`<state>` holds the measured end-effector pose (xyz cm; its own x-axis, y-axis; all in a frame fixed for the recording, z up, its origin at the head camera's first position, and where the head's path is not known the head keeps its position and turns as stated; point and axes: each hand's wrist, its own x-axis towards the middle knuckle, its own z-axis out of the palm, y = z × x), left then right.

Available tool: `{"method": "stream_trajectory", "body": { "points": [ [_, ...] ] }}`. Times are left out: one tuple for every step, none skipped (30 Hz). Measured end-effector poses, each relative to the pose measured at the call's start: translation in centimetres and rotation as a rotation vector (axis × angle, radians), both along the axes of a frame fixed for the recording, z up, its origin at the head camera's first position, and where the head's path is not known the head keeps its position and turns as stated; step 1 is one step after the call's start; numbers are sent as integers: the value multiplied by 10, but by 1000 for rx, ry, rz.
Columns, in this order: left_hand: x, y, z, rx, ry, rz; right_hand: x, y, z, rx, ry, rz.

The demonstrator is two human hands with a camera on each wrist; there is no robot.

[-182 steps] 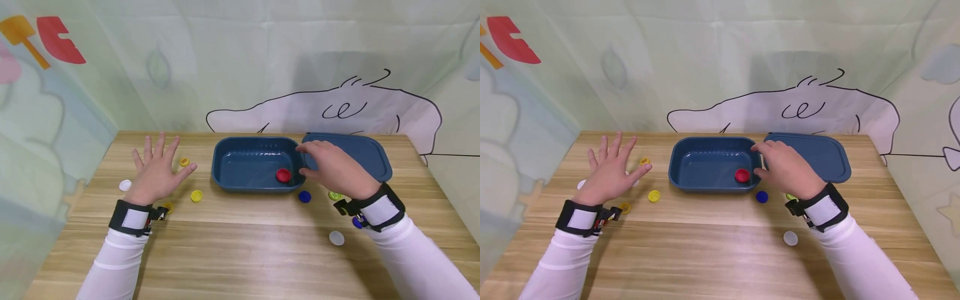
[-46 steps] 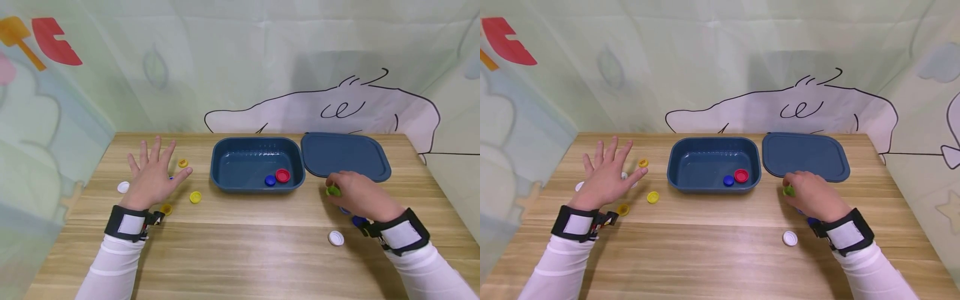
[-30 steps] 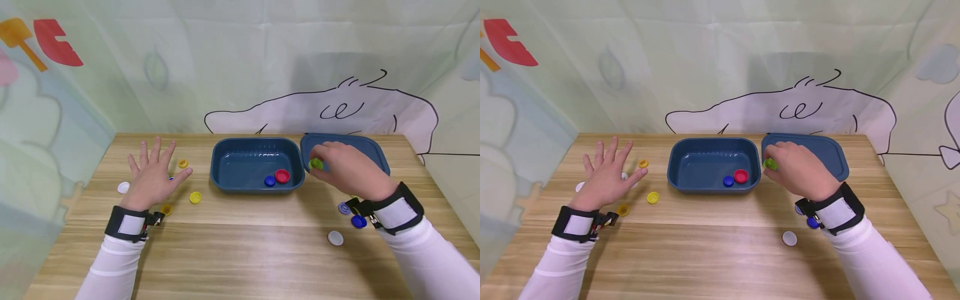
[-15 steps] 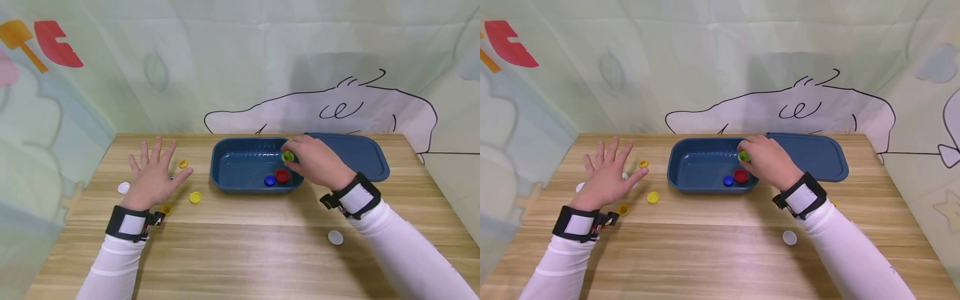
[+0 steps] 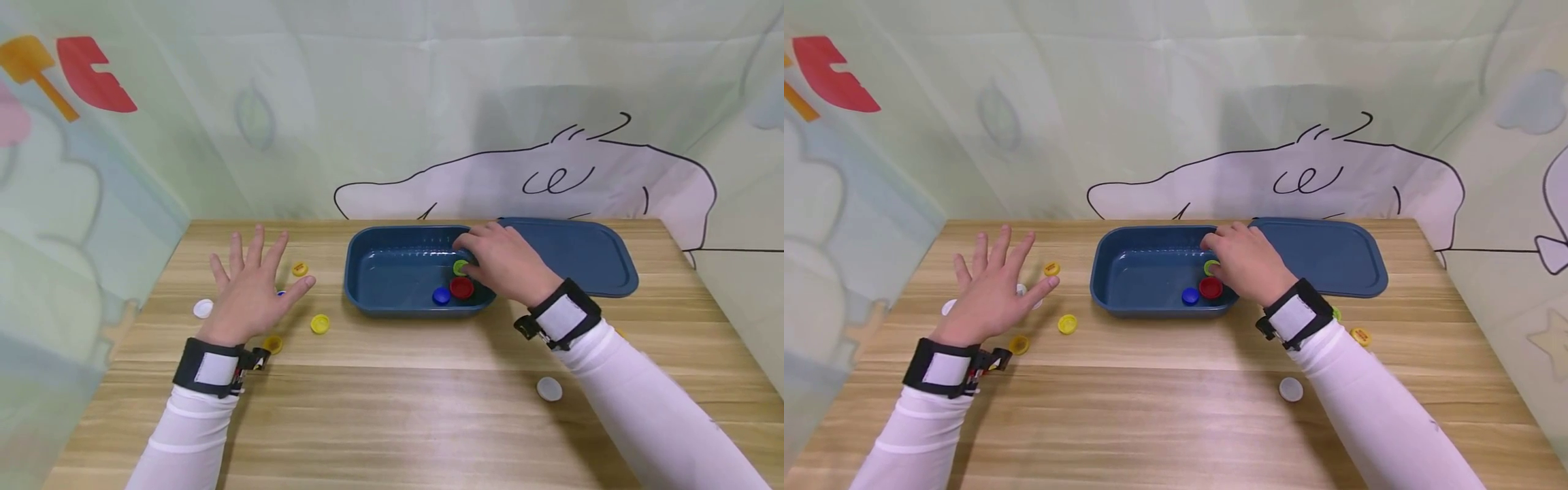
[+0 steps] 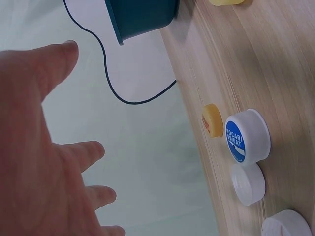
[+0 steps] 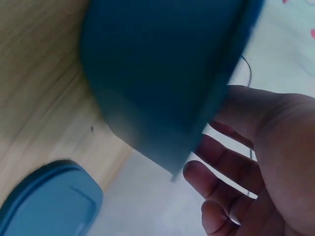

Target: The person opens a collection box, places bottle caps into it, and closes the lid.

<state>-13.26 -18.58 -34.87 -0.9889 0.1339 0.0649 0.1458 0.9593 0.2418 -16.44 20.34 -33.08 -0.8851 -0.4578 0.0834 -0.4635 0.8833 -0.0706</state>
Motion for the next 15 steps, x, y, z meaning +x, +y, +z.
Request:
{"method": "stream_trajectory", "body": {
  "points": [
    [0,0,0,1,-1,0,1,2,2,2,3,-2],
    [0,0,0,1,-1,1,2,4,4,5,7,-4],
    [0,0,0,4,-1,2,3,6,6,6,10,-6],
    [0,0,0,6,-2,3,4,9,10,6,14,-8],
    [0,0,0,7,-1,4,6,13,13,7,18,-8],
    [0,-1,0,7,-2,4,8,17,17,7,19,-9],
    [1,-1,0,9,-2,4,10,22,21,3,17,-9],
    [1,-1,-1,11,-2,3,13,27,24,0,11,-13],
    [1,-1,-1,12,-3,2,16,32,28,-1,4,-20],
    [1,-1,-1,14,-3,0,19,38,32,-3,-2,-25],
    [1,-1,-1,15,-2,-1,22,44,35,-1,-11,-32],
    [1,-1,-1,16,-3,-1,25,50,37,2,-24,-40],
    [0,-2,-2,17,-2,-1,27,55,40,5,-36,-49],
    [0,-2,-2,16,-1,0,30,60,42,10,-48,-56],
    [0,-3,-2,15,-1,1,32,65,43,13,-55,-59]
  ]
}}
